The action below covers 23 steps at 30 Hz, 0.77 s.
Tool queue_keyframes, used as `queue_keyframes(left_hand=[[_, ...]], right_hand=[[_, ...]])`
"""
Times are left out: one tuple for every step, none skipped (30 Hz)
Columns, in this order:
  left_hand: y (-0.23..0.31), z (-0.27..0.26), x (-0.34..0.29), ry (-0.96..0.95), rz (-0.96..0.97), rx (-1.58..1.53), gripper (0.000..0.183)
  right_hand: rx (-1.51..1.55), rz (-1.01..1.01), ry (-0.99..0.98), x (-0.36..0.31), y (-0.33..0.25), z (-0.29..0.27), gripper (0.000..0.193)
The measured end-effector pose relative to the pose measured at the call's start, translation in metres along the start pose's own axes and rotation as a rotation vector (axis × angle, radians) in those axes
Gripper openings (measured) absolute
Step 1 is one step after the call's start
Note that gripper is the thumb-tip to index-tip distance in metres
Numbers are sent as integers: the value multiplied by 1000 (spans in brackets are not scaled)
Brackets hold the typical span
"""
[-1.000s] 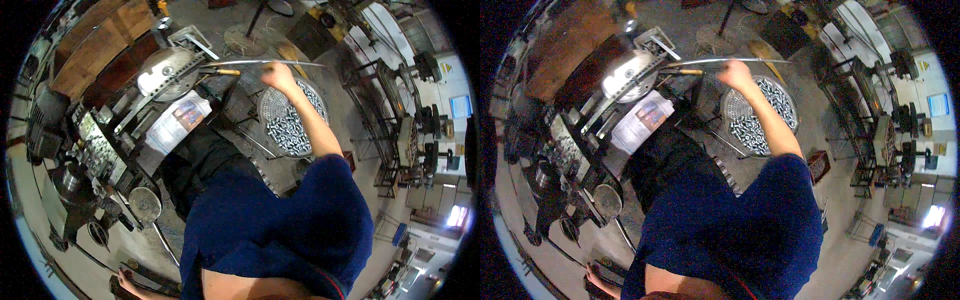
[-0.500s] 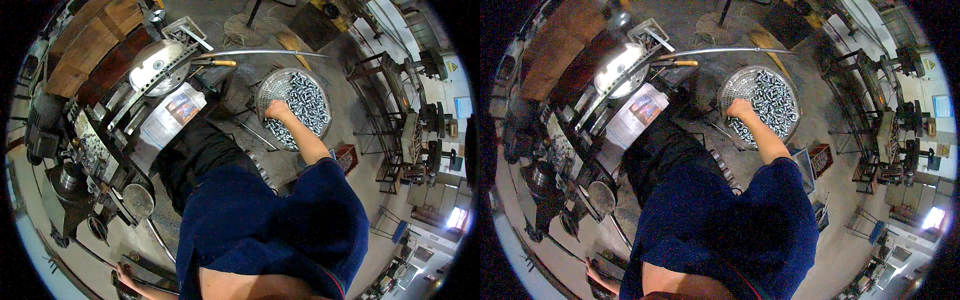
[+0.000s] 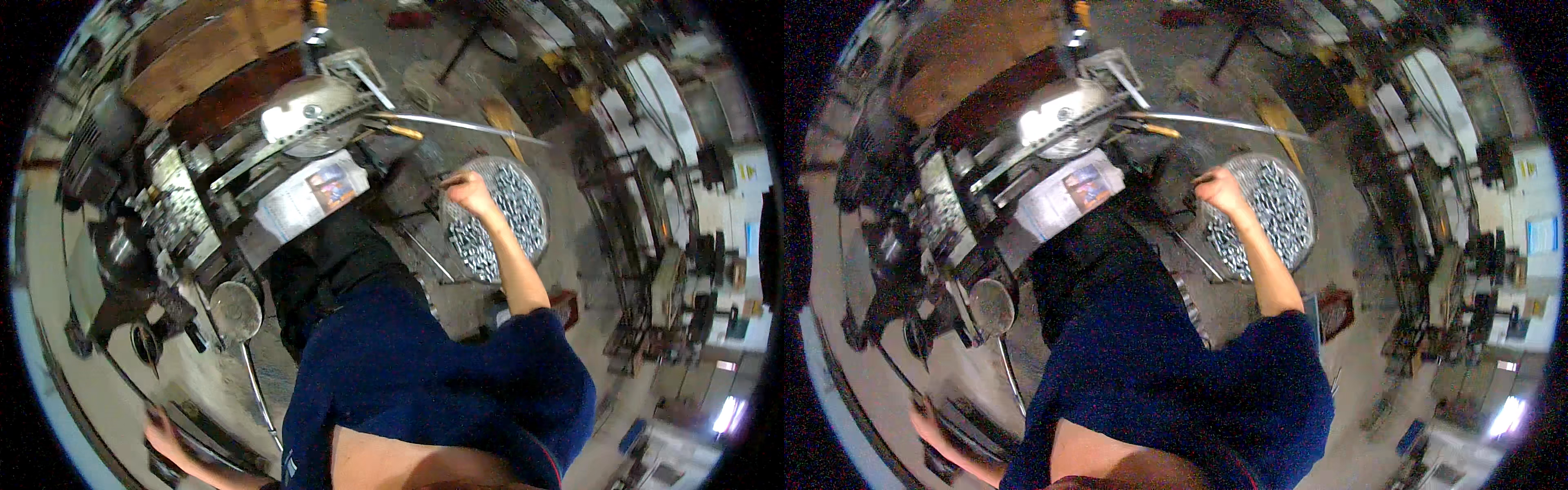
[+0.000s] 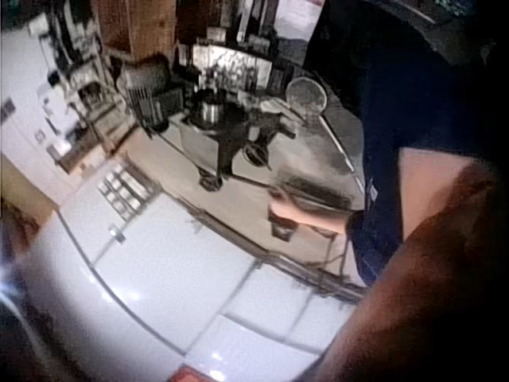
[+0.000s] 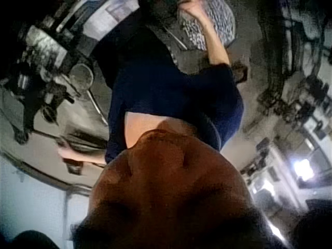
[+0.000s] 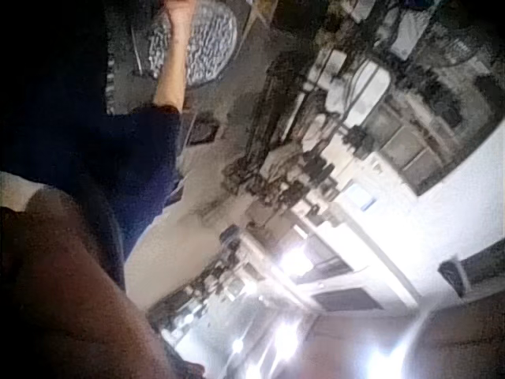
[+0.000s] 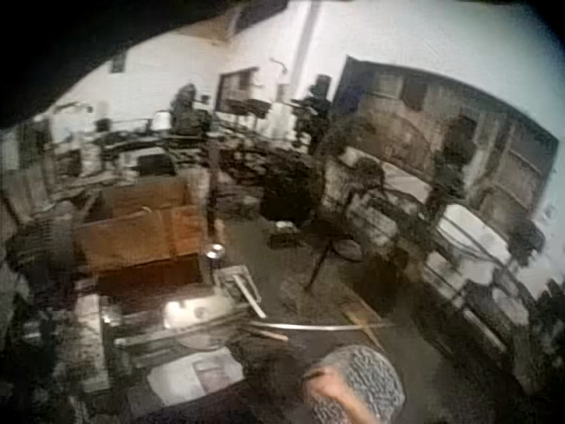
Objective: The person operates a manual lathe to machine metal parts, placing each piece into the chuck, tightening it, using a cutting tool to shape the metal, and then placing the finished part into a basket.
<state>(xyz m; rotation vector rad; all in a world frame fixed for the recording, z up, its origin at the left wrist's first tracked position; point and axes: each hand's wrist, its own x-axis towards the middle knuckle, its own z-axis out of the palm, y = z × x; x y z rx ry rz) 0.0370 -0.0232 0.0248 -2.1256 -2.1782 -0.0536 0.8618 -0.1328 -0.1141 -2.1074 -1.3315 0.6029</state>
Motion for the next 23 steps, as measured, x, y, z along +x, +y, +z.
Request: queue_keyframes(left_hand=[[83, -40, 15, -110, -184, -497, 35], [108, -38, 14, 134, -122, -841, 34], [148, -55, 15, 99, -105, -1009, 34], [196, -53, 38, 73, -173, -1205, 32], [223, -59, 52, -93, -9, -1193, 31], [251, -57, 55, -120, 25, -1275, 32], [276, -51, 58, -82, 92, -1223, 31], [297, -58, 59, -310, 207, -1399, 31], [309, -45, 62, -369, 269, -1383, 33], [318, -36, 58, -445, 283, -1530, 34], [322, -31, 55, -519, 312, -1677, 36], [322, -32, 53, -585, 264, -1794, 37], [319, -32, 50, -654, 218, -1911, 39], [317, -29, 48, -609, 218, -1888, 37], [313, -29, 46, -544, 199, -1839, 35], [310, -28, 45, -483, 179, -1790, 32], [307, -28, 45, -428, 161, -1736, 30], [307, -35, 44, -396, 90, -1731, 26], [303, -34, 46, -367, 104, -1683, 26], [298, -33, 49, -342, 120, -1631, 27], [294, -32, 52, -318, 136, -1580, 28], [291, -33, 53, -313, 134, -1520, 29], [288, -35, 54, -308, 137, -1461, 30]], right_hand=[[8, -346, 82, 10, -34, 4, 30], [120, -331, -31, 22, -92, 10, 32], [215, -314, -155, 29, -152, 21, 33], [282, -456, -167, 25, -187, 33, 36], [370, -609, -241, 26, -223, 50, 39], [441, -743, -315, 26, -259, 66, 42], [510, -870, -387, 22, -291, 78, 45], [513, -942, -419, 17, -320, 86, 47], [518, -1013, -444, 12, -344, 91, 48], [543, -1052, -468, 8, -361, 96, 48], [574, -1069, -488, 5, -374, 98, 48], [545, -1091, -479, 4, -378, 100, 49], [515, -1112, -468, 4, -381, 104, 49], [512, -1124, -482, 3, -380, 105, 48], [475, -1132, -484, 1, -382, 106, 48], [436, -1139, -484, -2, -385, 108, 47], [401, -1141, -480, -4, -388, 111, 47], [333, -1203, -437, -3, -389, 118, 47], [278, -1224, -444, -3, -392, 120, 47], [224, -1242, -446, -1, -397, 122, 48], [170, -1259, -449, 0, -401, 123, 48], [150, -1279, -481, 2, -405, 124, 50], [128, -1297, -510, 5, -410, 125, 52]])
